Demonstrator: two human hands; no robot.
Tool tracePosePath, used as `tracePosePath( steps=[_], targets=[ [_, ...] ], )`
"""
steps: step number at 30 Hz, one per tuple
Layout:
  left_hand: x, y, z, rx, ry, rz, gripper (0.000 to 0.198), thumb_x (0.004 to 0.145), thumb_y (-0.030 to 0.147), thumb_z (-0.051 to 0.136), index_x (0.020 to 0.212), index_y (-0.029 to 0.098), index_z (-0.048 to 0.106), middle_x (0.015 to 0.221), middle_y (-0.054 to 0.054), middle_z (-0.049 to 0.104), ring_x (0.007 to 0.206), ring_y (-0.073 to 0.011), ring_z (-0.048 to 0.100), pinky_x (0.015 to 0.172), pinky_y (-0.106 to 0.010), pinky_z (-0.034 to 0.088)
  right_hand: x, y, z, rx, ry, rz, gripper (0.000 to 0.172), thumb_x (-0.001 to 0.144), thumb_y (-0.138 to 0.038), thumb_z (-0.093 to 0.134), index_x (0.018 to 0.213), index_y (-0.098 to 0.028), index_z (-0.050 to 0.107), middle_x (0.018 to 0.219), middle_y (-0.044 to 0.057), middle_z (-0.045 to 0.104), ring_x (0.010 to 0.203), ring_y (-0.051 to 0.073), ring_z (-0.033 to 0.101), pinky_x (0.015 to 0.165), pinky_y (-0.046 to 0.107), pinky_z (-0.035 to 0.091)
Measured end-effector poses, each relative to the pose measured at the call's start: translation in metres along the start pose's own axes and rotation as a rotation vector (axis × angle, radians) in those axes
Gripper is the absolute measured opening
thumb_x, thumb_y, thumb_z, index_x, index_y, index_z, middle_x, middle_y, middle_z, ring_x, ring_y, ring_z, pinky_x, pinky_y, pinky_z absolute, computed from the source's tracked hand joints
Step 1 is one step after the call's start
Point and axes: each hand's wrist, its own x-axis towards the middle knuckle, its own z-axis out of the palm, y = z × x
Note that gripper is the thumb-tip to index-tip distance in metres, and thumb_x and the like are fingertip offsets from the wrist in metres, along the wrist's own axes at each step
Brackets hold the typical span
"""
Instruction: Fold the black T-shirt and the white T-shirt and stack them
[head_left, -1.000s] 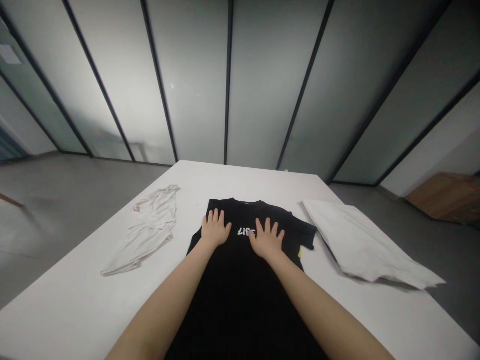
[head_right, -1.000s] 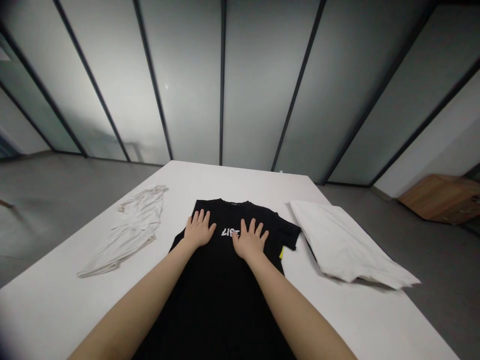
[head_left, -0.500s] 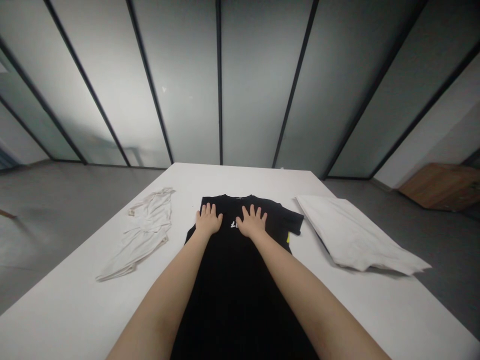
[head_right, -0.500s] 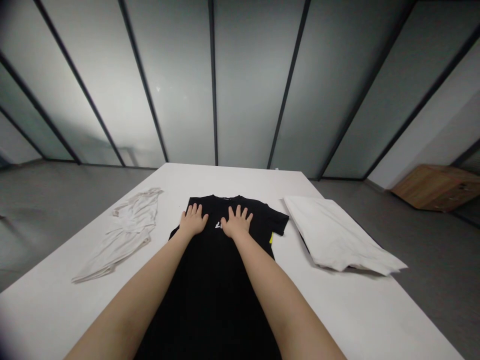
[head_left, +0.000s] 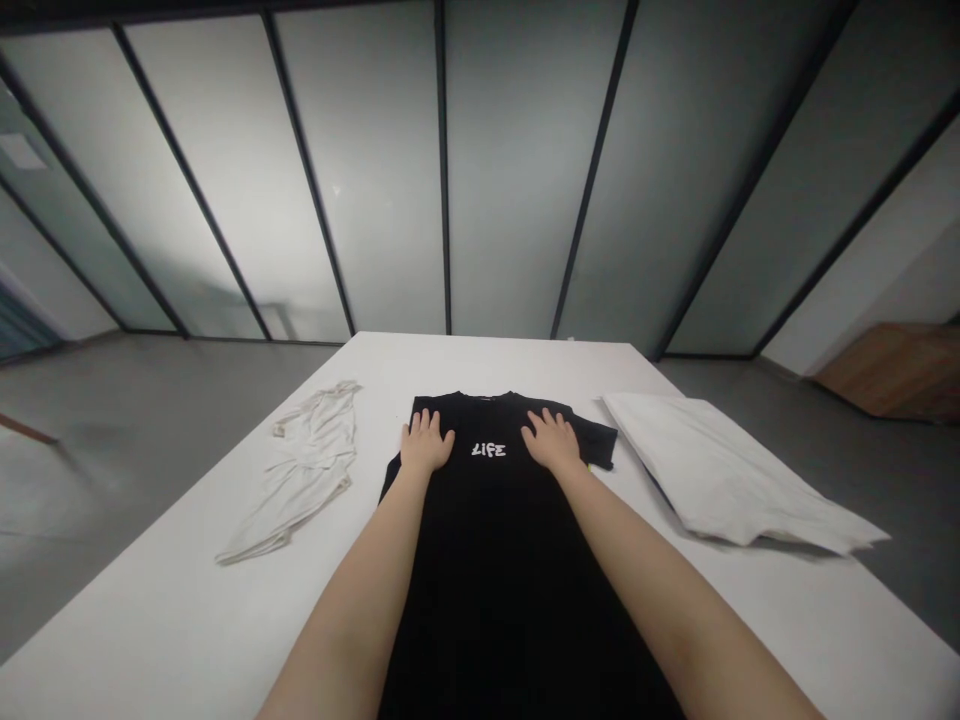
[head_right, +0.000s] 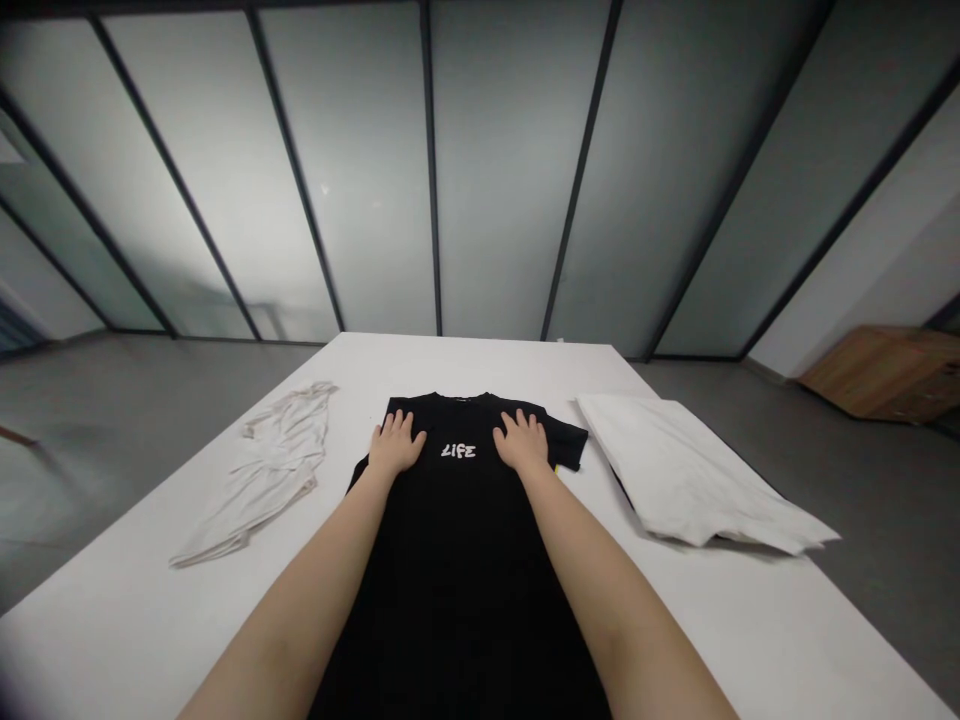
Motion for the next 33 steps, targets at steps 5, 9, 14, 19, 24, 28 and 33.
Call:
tracePosePath(
  steps=[5, 9, 14, 19, 24, 28, 33],
  targets=[
    [-0.002, -0.003, 0.002, -0.002, 0.025, 0.013, 0.073, 0.104, 0.057, 0.031, 0.166, 0.017, 0.037, 0.173, -0.013, 0.029, 0.161, -0.0334, 0.024, 0.129, -0.054, 0.022, -0.013, 0.059, -0.02, 0.03, 0.101, 0.006, 0.052, 0.104, -0.035, 0.041, 0.147, -0.017, 0.063, 0.159, 0.014, 0.054, 0.149, 0.03, 0.046, 0.124, 0.046, 0.033],
    [-0.002, -0.004, 0.002, -0.021, 0.037, 0.028, 0.071, 0.105, 0.055, 0.034, 0.164, 0.017, 0.039, 0.172, -0.014, 0.031, 0.161, -0.0341, 0.026, 0.129, -0.055, 0.023, -0.02, 0.087, -0.033, 0.04, 0.192, 0.038, 0.049, 0.105, -0.028, 0.034, 0.141, -0.019, 0.066, 0.147, 0.011, 0.065, 0.137, 0.021, 0.058, 0.118, 0.033, 0.041],
    [-0.002, -0.005, 0.001, -0.054, 0.053, 0.023, 0.064, 0.105, 0.052, 0.039, 0.16, 0.021, 0.047, 0.171, -0.013, 0.036, 0.16, -0.0342, 0.028, 0.128, -0.055, 0.026, -0.018, 0.103, -0.036, -0.006, 0.183, 0.251, 0.045, 0.095, -0.024, 0.055, 0.136, -0.01, 0.067, 0.122, 0.025, 0.072, 0.118, 0.036, 0.068, 0.103, 0.047, 0.051],
    [-0.003, -0.005, -0.004, -0.06, 0.066, 0.023, 0.055, 0.105, 0.047, 0.043, 0.153, 0.022, 0.056, 0.167, -0.013, 0.044, 0.158, -0.0344, 0.033, 0.126, -0.055, 0.03, -0.016, 0.124, -0.042, 0.006, 0.002, 0.397, 0.048, 0.089, -0.042, 0.069, 0.124, -0.01, 0.072, 0.114, 0.026, 0.075, 0.106, 0.038, 0.074, 0.087, 0.044, 0.057],
    [-0.008, 0.01, -0.021, -0.041, 0.063, 0.06, 0.053, 0.105, 0.049, 0.043, 0.147, 0.023, 0.063, 0.166, -0.013, 0.044, 0.159, -0.0386, 0.029, 0.125, -0.061, 0.029, -0.02, 0.137, -0.044, 0.023, -0.026, 0.399, 0.047, 0.085, -0.05, 0.073, 0.115, -0.014, 0.077, 0.113, 0.022, 0.077, 0.106, 0.036, 0.075, 0.086, 0.04, 0.057],
    [-0.022, 0.041, -0.024, -0.042, -0.048, 0.219, 0.056, 0.104, 0.054, 0.043, 0.148, 0.025, 0.062, 0.163, -0.013, 0.049, 0.157, -0.0415, 0.031, 0.123, -0.064, 0.028, -0.021, 0.134, -0.04, 0.063, -0.009, 0.399, 0.032, 0.089, -0.041, 0.066, 0.102, -0.015, 0.08, 0.103, 0.021, 0.078, 0.102, 0.036, 0.075, 0.085, 0.042, 0.056],
    [-0.046, 0.076, 0.0, -0.05, -0.087, 0.37, 0.063, 0.104, 0.057, 0.041, 0.159, 0.026, 0.047, 0.17, -0.014, 0.038, 0.159, -0.0412, 0.027, 0.125, -0.065, 0.024, -0.016, 0.128, -0.038, 0.157, 0.079, 0.365, 0.024, 0.091, -0.031, 0.058, 0.094, -0.017, 0.078, 0.101, 0.02, 0.078, 0.102, 0.033, 0.074, 0.087, 0.038, 0.054]
  ],
)
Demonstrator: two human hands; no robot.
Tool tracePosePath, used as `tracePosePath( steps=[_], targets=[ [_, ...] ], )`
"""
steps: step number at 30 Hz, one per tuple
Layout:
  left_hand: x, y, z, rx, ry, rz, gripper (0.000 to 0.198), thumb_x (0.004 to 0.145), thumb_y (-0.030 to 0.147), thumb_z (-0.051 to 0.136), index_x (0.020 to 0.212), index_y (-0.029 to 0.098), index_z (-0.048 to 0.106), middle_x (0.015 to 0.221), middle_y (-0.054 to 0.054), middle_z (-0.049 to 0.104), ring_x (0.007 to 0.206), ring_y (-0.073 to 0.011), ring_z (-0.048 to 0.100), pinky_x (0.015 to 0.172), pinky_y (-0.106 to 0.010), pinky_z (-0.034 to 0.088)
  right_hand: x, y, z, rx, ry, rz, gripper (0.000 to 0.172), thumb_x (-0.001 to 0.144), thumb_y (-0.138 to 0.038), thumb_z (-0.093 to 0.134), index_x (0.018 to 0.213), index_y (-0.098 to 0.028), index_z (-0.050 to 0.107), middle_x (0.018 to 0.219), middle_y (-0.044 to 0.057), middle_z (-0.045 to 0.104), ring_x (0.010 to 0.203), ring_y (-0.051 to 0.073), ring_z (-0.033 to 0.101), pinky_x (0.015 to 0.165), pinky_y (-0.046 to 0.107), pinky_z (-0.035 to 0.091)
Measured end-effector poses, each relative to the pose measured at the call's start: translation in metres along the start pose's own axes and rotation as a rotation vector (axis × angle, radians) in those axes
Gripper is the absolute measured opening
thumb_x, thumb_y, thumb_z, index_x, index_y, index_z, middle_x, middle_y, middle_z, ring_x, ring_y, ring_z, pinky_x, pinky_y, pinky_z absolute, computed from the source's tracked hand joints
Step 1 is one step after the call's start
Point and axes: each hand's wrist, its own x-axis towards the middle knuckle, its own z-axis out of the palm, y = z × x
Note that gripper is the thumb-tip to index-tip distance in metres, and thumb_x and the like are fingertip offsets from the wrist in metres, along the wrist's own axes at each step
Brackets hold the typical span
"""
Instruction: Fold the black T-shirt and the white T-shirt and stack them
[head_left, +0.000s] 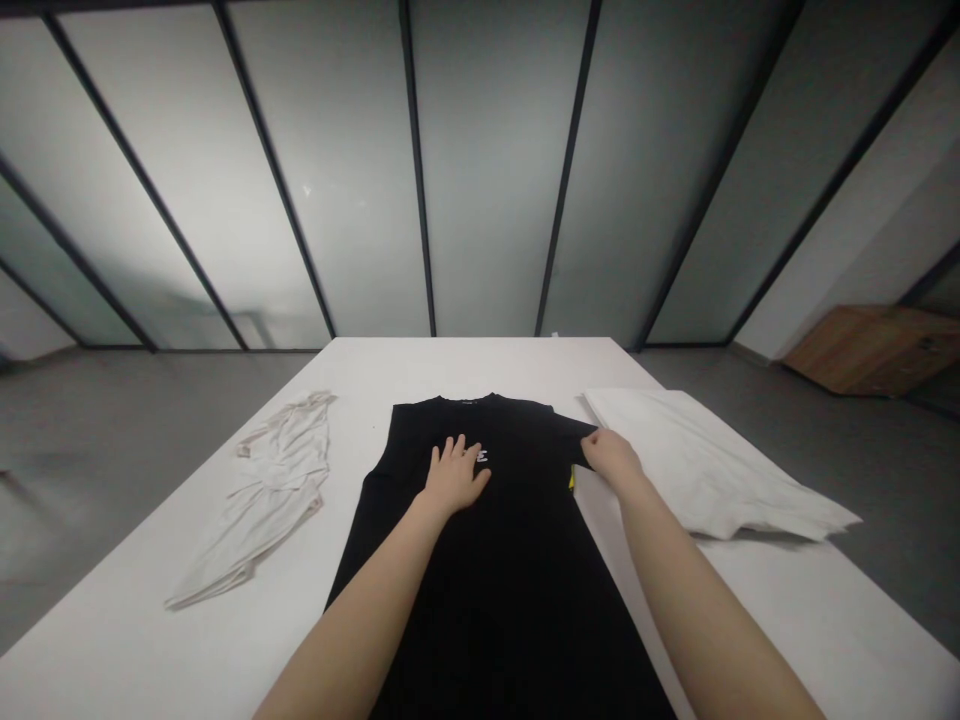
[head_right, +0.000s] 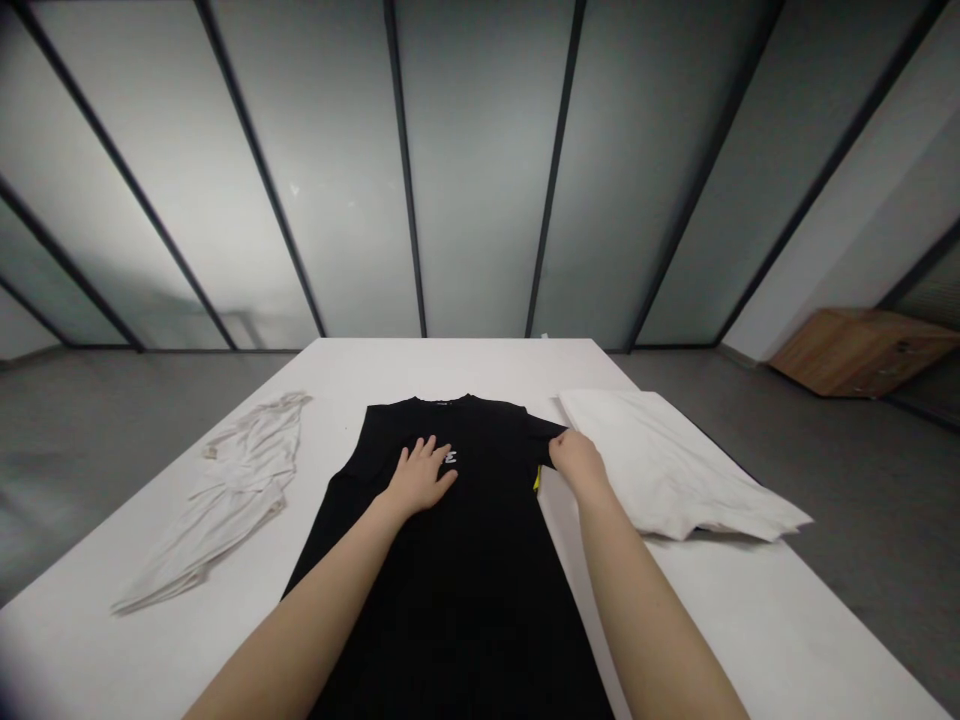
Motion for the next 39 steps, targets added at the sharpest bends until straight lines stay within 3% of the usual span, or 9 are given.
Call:
tracePosePath(
  steps=[6, 11, 15, 20, 26, 28, 31, 35, 39],
  targets=[
    [-0.001, 0.004, 0.015, 0.001, 0.044, 0.018, 0.063, 0.106, 0.055, 0.038, 0.162, 0.028, 0.044, 0.173, -0.012, 0.033, 0.16, -0.0377, 0.025, 0.128, -0.061, 0.022, 0.006, -0.003, 0.008, 0.202, 0.06, 0.033, 0.046, 0.096, -0.043, 0.056, 0.131, -0.014, 0.062, 0.102, 0.013, 0.078, 0.086, 0.024, 0.074, 0.074, 0.031, 0.056],
    [-0.001, 0.001, 0.012, 0.01, 0.049, 0.025, 0.063, 0.106, 0.056, 0.037, 0.162, 0.029, 0.043, 0.173, -0.01, 0.033, 0.16, -0.0365, 0.025, 0.128, -0.059, 0.021, 0.003, -0.006, 0.012, 0.335, 0.002, -0.006, 0.043, 0.088, -0.034, 0.067, 0.126, -0.015, 0.068, 0.091, 0.007, 0.079, 0.078, 0.022, 0.074, 0.074, 0.031, 0.058],
    [-0.002, 0.002, 0.012, 0.017, 0.05, 0.026, 0.062, 0.106, 0.056, 0.037, 0.162, 0.028, 0.044, 0.173, -0.011, 0.033, 0.16, -0.0364, 0.026, 0.129, -0.058, 0.022, 0.001, -0.008, 0.008, 0.425, 0.002, -0.063, 0.035, 0.085, -0.026, 0.065, 0.116, -0.015, 0.076, 0.105, 0.011, 0.081, 0.095, 0.024, 0.076, 0.09, 0.034, 0.058],
    [-0.002, 0.002, 0.013, 0.021, 0.053, 0.023, 0.063, 0.105, 0.056, 0.039, 0.162, 0.029, 0.044, 0.173, -0.01, 0.034, 0.16, -0.0361, 0.027, 0.128, -0.058, 0.022, -0.007, -0.02, -0.004, 0.521, 0.094, -0.162, 0.045, 0.09, -0.027, 0.056, 0.13, -0.015, 0.072, 0.131, 0.014, 0.074, 0.118, 0.025, 0.07, 0.104, 0.038, 0.053],
    [-0.002, 0.002, 0.013, 0.021, 0.071, 0.028, 0.062, 0.106, 0.056, 0.038, 0.161, 0.029, 0.045, 0.172, -0.01, 0.035, 0.16, -0.0358, 0.027, 0.128, -0.058, 0.023, -0.038, -0.055, -0.02, 0.702, -0.174, -0.549, 0.039, 0.089, -0.031, 0.061, 0.125, -0.023, 0.073, 0.121, 0.01, 0.075, 0.111, 0.024, 0.07, 0.093, 0.038, 0.059],
    [-0.002, 0.002, 0.012, 0.019, 0.076, 0.027, 0.062, 0.106, 0.056, 0.039, 0.161, 0.029, 0.045, 0.172, -0.01, 0.035, 0.16, -0.0357, 0.028, 0.128, -0.058, 0.023, -0.043, -0.064, -0.02, 0.807, -0.267, -0.565, 0.036, 0.091, -0.036, 0.059, 0.121, -0.022, 0.073, 0.119, 0.01, 0.075, 0.108, 0.024, 0.07, 0.086, 0.037, 0.061],
    [-0.002, 0.003, 0.011, 0.013, 0.066, 0.019, 0.061, 0.105, 0.055, 0.039, 0.16, 0.028, 0.046, 0.172, -0.01, 0.035, 0.16, -0.0359, 0.028, 0.128, -0.058, 0.023, -0.041, -0.067, -0.017, 0.893, -0.206, -0.445, 0.038, 0.094, -0.038, 0.05, 0.121, -0.02, 0.07, 0.115, 0.011, 0.074, 0.098, 0.023, 0.071, 0.073, 0.034, 0.062],
    [-0.002, 0.004, 0.011, 0.01, 0.058, 0.019, 0.062, 0.105, 0.055, 0.04, 0.16, 0.028, 0.046, 0.172, -0.011, 0.034, 0.16, -0.0365, 0.027, 0.128, -0.058, 0.022, -0.034, -0.06, -0.013, 0.647, -0.121, -0.369, 0.039, 0.094, -0.033, 0.052, 0.125, -0.018, 0.071, 0.115, 0.011, 0.076, 0.095, 0.023, 0.07, 0.081, 0.035, 0.06],
    [-0.003, 0.004, 0.012, 0.016, 0.073, 0.018, 0.061, 0.105, 0.054, 0.041, 0.161, 0.029, 0.045, 0.172, -0.011, 0.035, 0.16, -0.0363, 0.027, 0.128, -0.059, 0.022, -0.039, -0.055, -0.008, 0.22, -0.377, -0.46, 0.039, 0.088, -0.029, 0.07, 0.126, -0.019, 0.074, 0.11, 0.008, 0.079, 0.093, 0.021, 0.072, 0.084, 0.029, 0.056]
  ],
)
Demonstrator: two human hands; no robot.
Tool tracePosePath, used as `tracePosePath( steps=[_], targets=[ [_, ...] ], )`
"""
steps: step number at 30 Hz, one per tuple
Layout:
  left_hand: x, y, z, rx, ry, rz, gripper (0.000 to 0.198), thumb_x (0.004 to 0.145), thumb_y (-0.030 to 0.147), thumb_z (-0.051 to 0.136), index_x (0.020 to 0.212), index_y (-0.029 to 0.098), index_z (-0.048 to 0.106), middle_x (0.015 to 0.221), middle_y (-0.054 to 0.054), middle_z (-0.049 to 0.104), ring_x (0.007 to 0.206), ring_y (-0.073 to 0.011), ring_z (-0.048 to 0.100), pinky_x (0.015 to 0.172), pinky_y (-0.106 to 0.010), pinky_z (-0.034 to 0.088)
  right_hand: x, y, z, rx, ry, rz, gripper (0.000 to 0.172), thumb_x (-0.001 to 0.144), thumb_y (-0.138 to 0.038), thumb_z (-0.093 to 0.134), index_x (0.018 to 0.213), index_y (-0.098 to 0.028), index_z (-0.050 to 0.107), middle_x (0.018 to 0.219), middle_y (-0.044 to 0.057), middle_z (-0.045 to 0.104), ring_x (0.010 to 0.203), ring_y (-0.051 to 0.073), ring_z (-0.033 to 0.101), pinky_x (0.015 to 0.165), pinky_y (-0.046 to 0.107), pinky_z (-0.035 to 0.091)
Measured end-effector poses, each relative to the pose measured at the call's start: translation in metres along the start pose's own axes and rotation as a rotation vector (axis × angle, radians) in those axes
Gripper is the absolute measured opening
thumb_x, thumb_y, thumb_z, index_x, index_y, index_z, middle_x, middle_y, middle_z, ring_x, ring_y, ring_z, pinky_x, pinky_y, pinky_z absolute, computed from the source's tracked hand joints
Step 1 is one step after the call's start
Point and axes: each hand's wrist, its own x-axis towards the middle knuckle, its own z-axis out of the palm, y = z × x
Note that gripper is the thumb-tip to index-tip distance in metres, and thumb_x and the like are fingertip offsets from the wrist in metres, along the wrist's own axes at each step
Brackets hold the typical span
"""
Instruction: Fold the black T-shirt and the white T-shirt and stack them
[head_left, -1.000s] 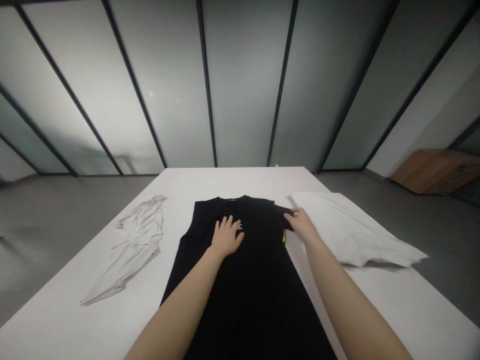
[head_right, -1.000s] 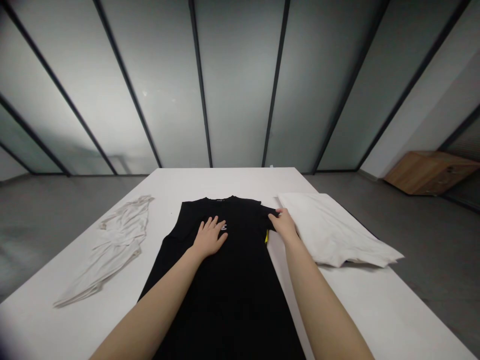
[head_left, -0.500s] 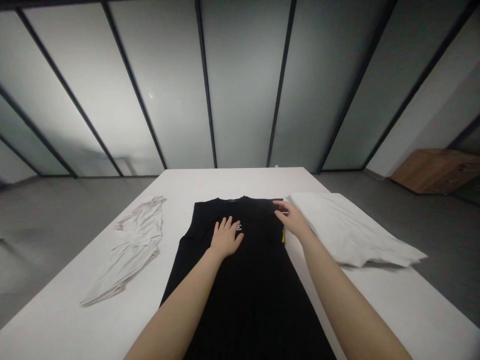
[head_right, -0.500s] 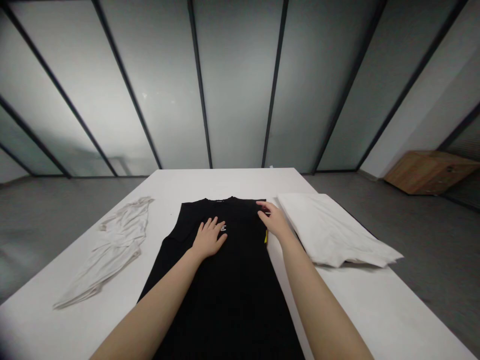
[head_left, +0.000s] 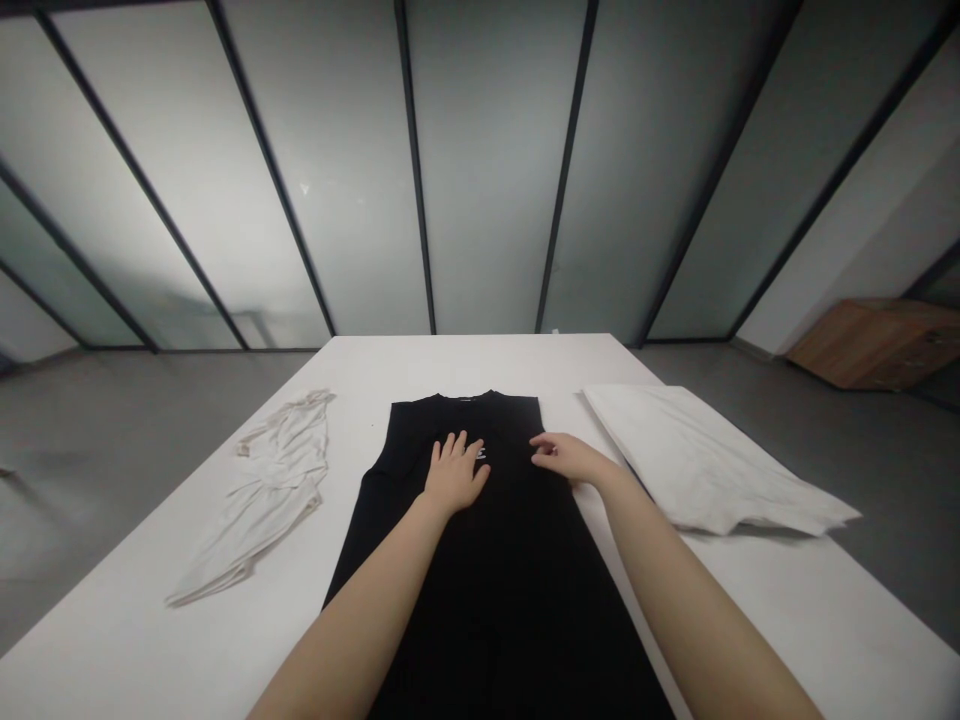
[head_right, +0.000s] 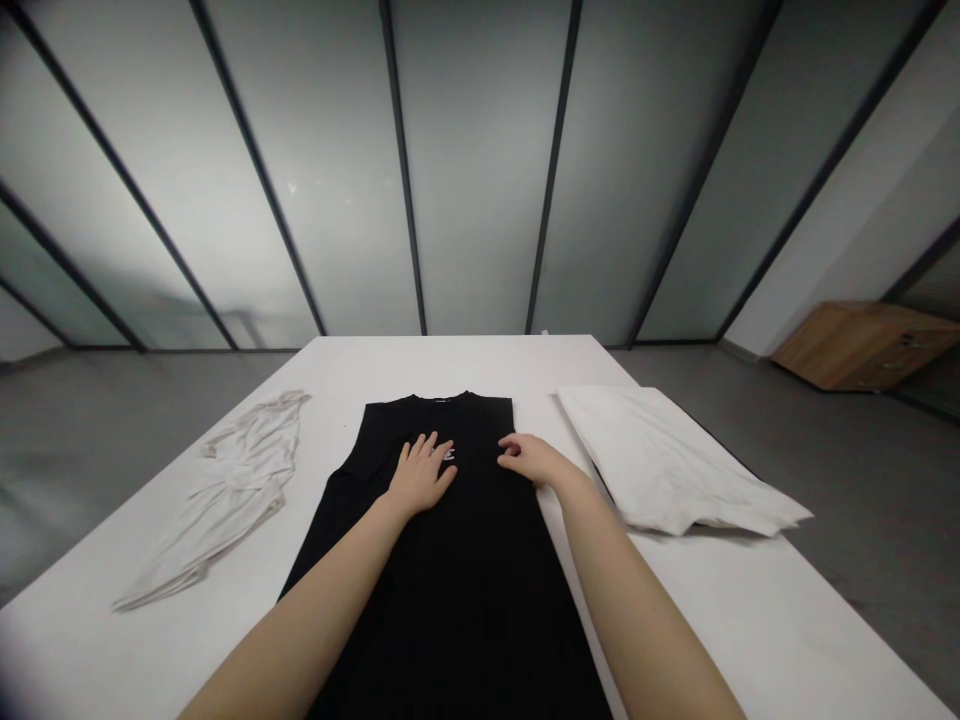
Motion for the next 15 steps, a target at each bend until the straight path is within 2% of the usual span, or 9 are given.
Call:
tracePosePath(
  steps=[2, 5, 7, 9, 12, 15],
  targets=[
    [0.0, 0.0, 0.0, -0.003, -0.001, 0.002, 0.061, 0.105, 0.054, 0.04, 0.161, 0.029, 0.045, 0.172, -0.011, 0.035, 0.16, -0.0366, 0.027, 0.128, -0.059, 0.022, -0.002, 0.0, 0.002, -0.092, -0.06, 0.05, 0.038, 0.085, -0.028, 0.075, 0.122, -0.019, 0.076, 0.102, 0.007, 0.079, 0.083, 0.021, 0.072, 0.076, 0.028, 0.055],
    [0.0, -0.001, 0.0, -0.007, -0.001, 0.01, 0.06, 0.106, 0.054, 0.04, 0.16, 0.029, 0.046, 0.171, -0.011, 0.036, 0.16, -0.0367, 0.027, 0.128, -0.059, 0.022, -0.002, 0.002, 0.001, -0.161, -0.042, 0.115, 0.023, 0.09, -0.032, 0.07, 0.105, -0.018, 0.08, 0.091, 0.008, 0.079, 0.072, 0.02, 0.07, 0.068, 0.028, 0.051],
    [0.0, -0.002, 0.001, -0.004, 0.003, 0.013, 0.06, 0.106, 0.054, 0.04, 0.16, 0.03, 0.046, 0.171, -0.01, 0.037, 0.16, -0.0365, 0.028, 0.128, -0.06, 0.023, -0.001, 0.003, 0.0, -0.206, -0.019, 0.145, 0.025, 0.096, -0.034, 0.062, 0.092, -0.018, 0.08, 0.089, 0.009, 0.078, 0.073, 0.021, 0.071, 0.069, 0.029, 0.05],
    [0.0, -0.002, 0.001, 0.001, 0.008, 0.016, 0.059, 0.106, 0.054, 0.041, 0.159, 0.029, 0.046, 0.171, -0.011, 0.037, 0.159, -0.037, 0.028, 0.127, -0.06, 0.024, -0.001, 0.003, -0.001, -0.244, 0.018, 0.171, 0.029, 0.099, -0.032, 0.056, 0.089, -0.017, 0.079, 0.09, 0.011, 0.079, 0.078, 0.022, 0.072, 0.072, 0.029, 0.051],
    [0.0, -0.002, 0.003, 0.002, 0.018, 0.019, 0.059, 0.106, 0.053, 0.041, 0.159, 0.028, 0.047, 0.171, -0.012, 0.037, 0.159, -0.0378, 0.029, 0.126, -0.061, 0.024, 0.001, -0.002, 0.001, -0.28, 0.108, 0.188, 0.028, 0.098, -0.027, 0.053, 0.107, -0.016, 0.078, 0.103, 0.015, 0.079, 0.093, 0.027, 0.074, 0.082, 0.034, 0.053],
    [0.0, -0.001, 0.003, 0.0, 0.025, 0.02, 0.059, 0.106, 0.054, 0.041, 0.159, 0.028, 0.047, 0.171, -0.013, 0.037, 0.159, -0.0376, 0.029, 0.127, -0.06, 0.024, 0.006, -0.011, 0.01, -0.287, 0.205, 0.104, 0.041, 0.101, -0.024, 0.045, 0.135, -0.019, 0.068, 0.13, 0.015, 0.073, 0.121, 0.027, 0.068, 0.102, 0.037, 0.05]
  ],
)
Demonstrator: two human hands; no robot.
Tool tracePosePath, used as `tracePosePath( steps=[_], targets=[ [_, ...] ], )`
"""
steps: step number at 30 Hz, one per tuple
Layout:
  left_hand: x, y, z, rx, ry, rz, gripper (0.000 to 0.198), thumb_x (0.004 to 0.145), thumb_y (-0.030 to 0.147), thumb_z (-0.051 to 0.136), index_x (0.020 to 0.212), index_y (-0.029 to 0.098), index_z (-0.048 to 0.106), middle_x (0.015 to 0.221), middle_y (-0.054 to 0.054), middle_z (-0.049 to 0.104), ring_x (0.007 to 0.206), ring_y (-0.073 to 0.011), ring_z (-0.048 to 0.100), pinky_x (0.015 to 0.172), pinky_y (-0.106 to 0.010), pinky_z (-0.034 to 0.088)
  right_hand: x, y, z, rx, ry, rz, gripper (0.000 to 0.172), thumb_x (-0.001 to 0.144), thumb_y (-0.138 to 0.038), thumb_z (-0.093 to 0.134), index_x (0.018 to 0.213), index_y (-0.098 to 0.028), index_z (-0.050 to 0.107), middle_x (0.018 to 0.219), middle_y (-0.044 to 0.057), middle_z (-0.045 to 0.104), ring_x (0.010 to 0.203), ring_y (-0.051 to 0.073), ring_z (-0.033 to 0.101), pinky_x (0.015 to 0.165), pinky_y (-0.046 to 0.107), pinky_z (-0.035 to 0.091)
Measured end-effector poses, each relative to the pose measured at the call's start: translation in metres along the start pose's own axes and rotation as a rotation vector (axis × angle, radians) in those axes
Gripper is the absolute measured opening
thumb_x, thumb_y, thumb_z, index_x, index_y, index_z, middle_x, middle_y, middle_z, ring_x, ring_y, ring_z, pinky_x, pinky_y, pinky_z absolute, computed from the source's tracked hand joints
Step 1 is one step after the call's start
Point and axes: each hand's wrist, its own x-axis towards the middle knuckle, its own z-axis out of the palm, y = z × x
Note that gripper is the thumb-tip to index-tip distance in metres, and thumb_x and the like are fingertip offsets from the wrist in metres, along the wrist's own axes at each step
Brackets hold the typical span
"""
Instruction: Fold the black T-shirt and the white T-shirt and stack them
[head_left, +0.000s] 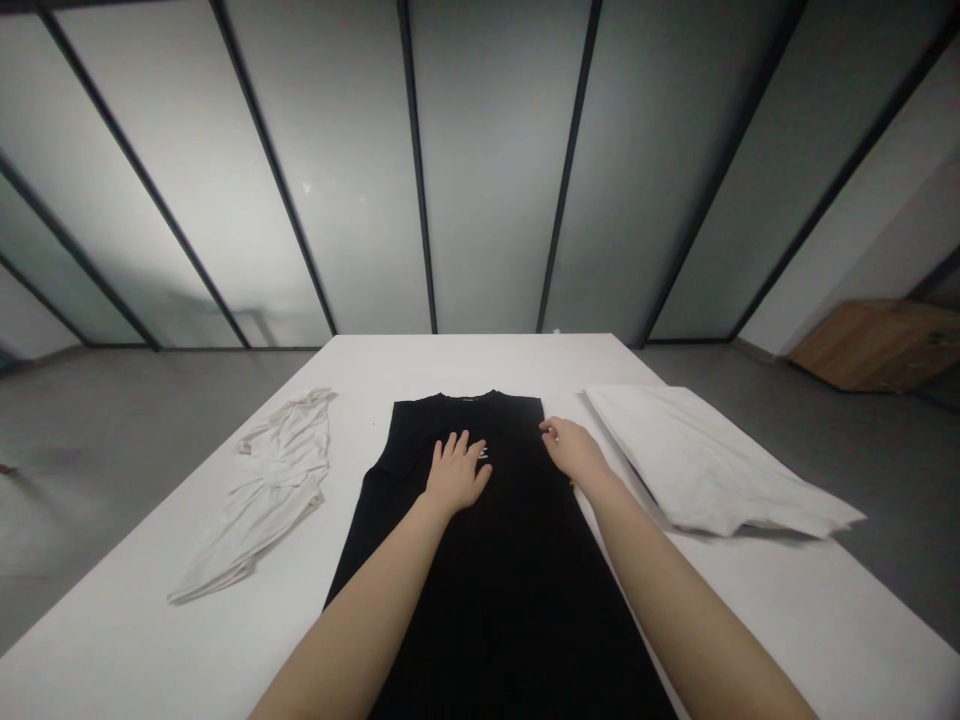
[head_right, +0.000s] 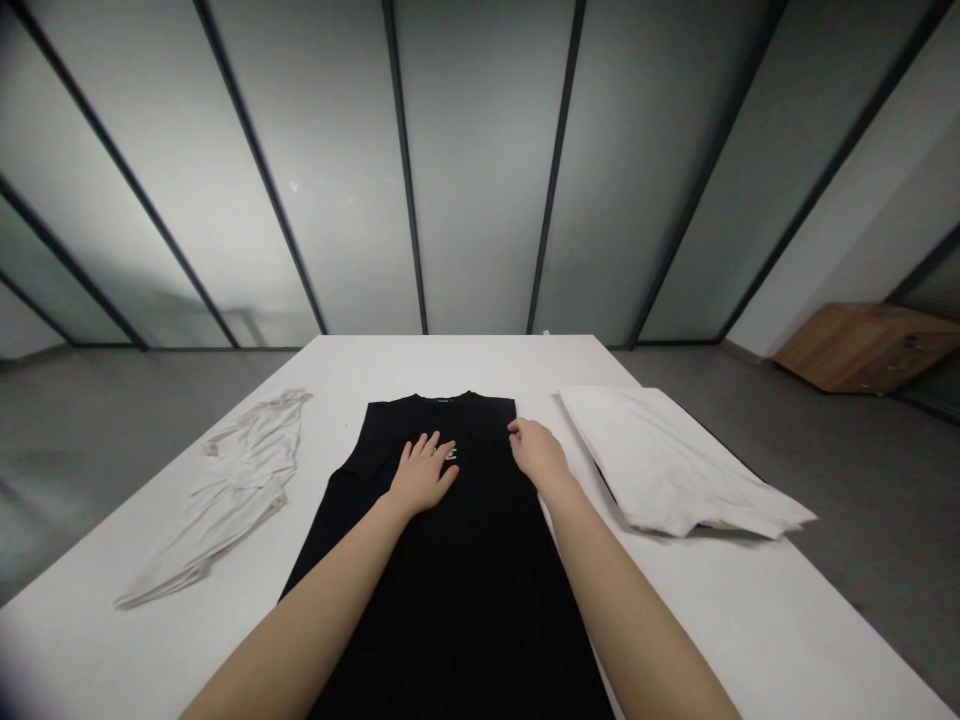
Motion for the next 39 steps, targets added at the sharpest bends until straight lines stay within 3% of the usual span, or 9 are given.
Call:
tracePosePath(
  steps=[2, 5, 10, 14, 20, 28, 31, 35, 39],
  targets=[
    [0.0, 0.0, 0.0, 0.0, 0.001, -0.003, 0.06, 0.106, 0.054, 0.041, 0.159, 0.028, 0.047, 0.171, -0.013, 0.036, 0.159, -0.0375, 0.029, 0.127, -0.06, 0.023, 0.001, -0.009, 0.011, 0.001, 0.04, -0.125, 0.049, 0.103, -0.023, 0.04, 0.147, -0.019, 0.06, 0.149, 0.014, 0.062, 0.139, 0.024, 0.057, 0.115, 0.037, 0.042],
    [0.001, 0.001, 0.001, -0.003, -0.005, -0.013, 0.06, 0.106, 0.054, 0.042, 0.159, 0.028, 0.047, 0.171, -0.012, 0.036, 0.159, -0.0372, 0.029, 0.127, -0.06, 0.024, 0.002, -0.016, 0.033, -0.098, -0.026, -0.246, 0.058, 0.105, -0.032, 0.04, 0.16, -0.015, 0.047, 0.169, 0.017, 0.039, 0.157, 0.031, 0.035, 0.126, 0.046, 0.029],
    [0.001, 0.0, 0.001, 0.007, -0.001, -0.013, 0.06, 0.106, 0.054, 0.04, 0.16, 0.028, 0.046, 0.172, -0.012, 0.035, 0.159, -0.0368, 0.029, 0.127, -0.06, 0.024, 0.014, -0.021, 0.053, -0.22, -0.223, -0.098, 0.073, 0.106, -0.059, 0.038, 0.17, -0.027, 0.025, 0.178, 0.013, 0.016, 0.163, 0.04, 0.013, 0.128, 0.056, 0.016],
    [0.0, 0.0, 0.001, 0.008, 0.0, -0.004, 0.06, 0.106, 0.054, 0.04, 0.159, 0.028, 0.047, 0.172, -0.012, 0.036, 0.159, -0.0369, 0.029, 0.127, -0.06, 0.024, 0.04, -0.03, 0.048, -0.19, -0.261, 0.016, 0.072, 0.104, -0.071, 0.031, 0.168, -0.037, 0.031, 0.177, 0.012, 0.021, 0.159, 0.045, 0.022, 0.124, 0.063, 0.022],
    [-0.001, 0.0, -0.001, -0.015, 0.005, -0.003, 0.059, 0.106, 0.054, 0.041, 0.158, 0.028, 0.048, 0.171, -0.012, 0.037, 0.159, -0.0365, 0.03, 0.128, -0.06, 0.023, 0.068, -0.026, 0.043, -0.21, -0.104, 0.007, 0.06, 0.111, -0.045, 0.019, 0.168, -0.032, 0.033, 0.176, 0.011, 0.025, 0.16, 0.039, 0.024, 0.125, 0.058, 0.022],
    [-0.002, 0.001, -0.001, -0.006, 0.011, -0.004, 0.06, 0.106, 0.055, 0.039, 0.159, 0.028, 0.047, 0.171, -0.012, 0.036, 0.158, -0.0375, 0.03, 0.127, -0.061, 0.024, 0.069, -0.026, 0.05, -0.244, 0.065, 0.005, 0.061, 0.107, -0.047, 0.038, 0.163, -0.025, 0.042, 0.173, 0.017, 0.027, 0.158, 0.046, 0.022, 0.122, 0.066, 0.019],
    [-0.002, 0.003, -0.002, 0.004, 0.002, -0.005, 0.062, 0.106, 0.055, 0.038, 0.161, 0.028, 0.044, 0.172, -0.012, 0.035, 0.159, -0.0373, 0.029, 0.127, -0.061, 0.024, 0.062, -0.028, 0.049, -0.246, 0.182, -0.113, 0.051, 0.105, -0.037, 0.04, 0.151, -0.019, 0.056, 0.165, 0.018, 0.042, 0.151, 0.038, 0.035, 0.121, 0.055, 0.027],
    [-0.003, 0.005, -0.003, 0.031, -0.008, -0.006, 0.063, 0.107, 0.053, 0.036, 0.164, 0.027, 0.04, 0.172, -0.012, 0.034, 0.16, -0.0371, 0.027, 0.127, -0.061, 0.023, 0.058, -0.026, 0.049, -0.242, 0.14, -0.149, 0.045, 0.106, -0.031, 0.036, 0.135, -0.017, 0.068, 0.144, 0.016, 0.063, 0.132, 0.029, 0.056, 0.113, 0.039, 0.039],
    [-0.003, 0.006, -0.006, 0.037, -0.026, -0.009, 0.064, 0.107, 0.053, 0.035, 0.164, 0.026, 0.04, 0.172, -0.013, 0.034, 0.16, -0.0372, 0.027, 0.128, -0.061, 0.023, 0.06, -0.024, 0.055, -0.253, 0.079, -0.126, 0.057, 0.106, -0.041, 0.038, 0.153, -0.013, 0.053, 0.163, 0.018, 0.047, 0.148, 0.034, 0.042, 0.122, 0.044, 0.029]
  ],
)
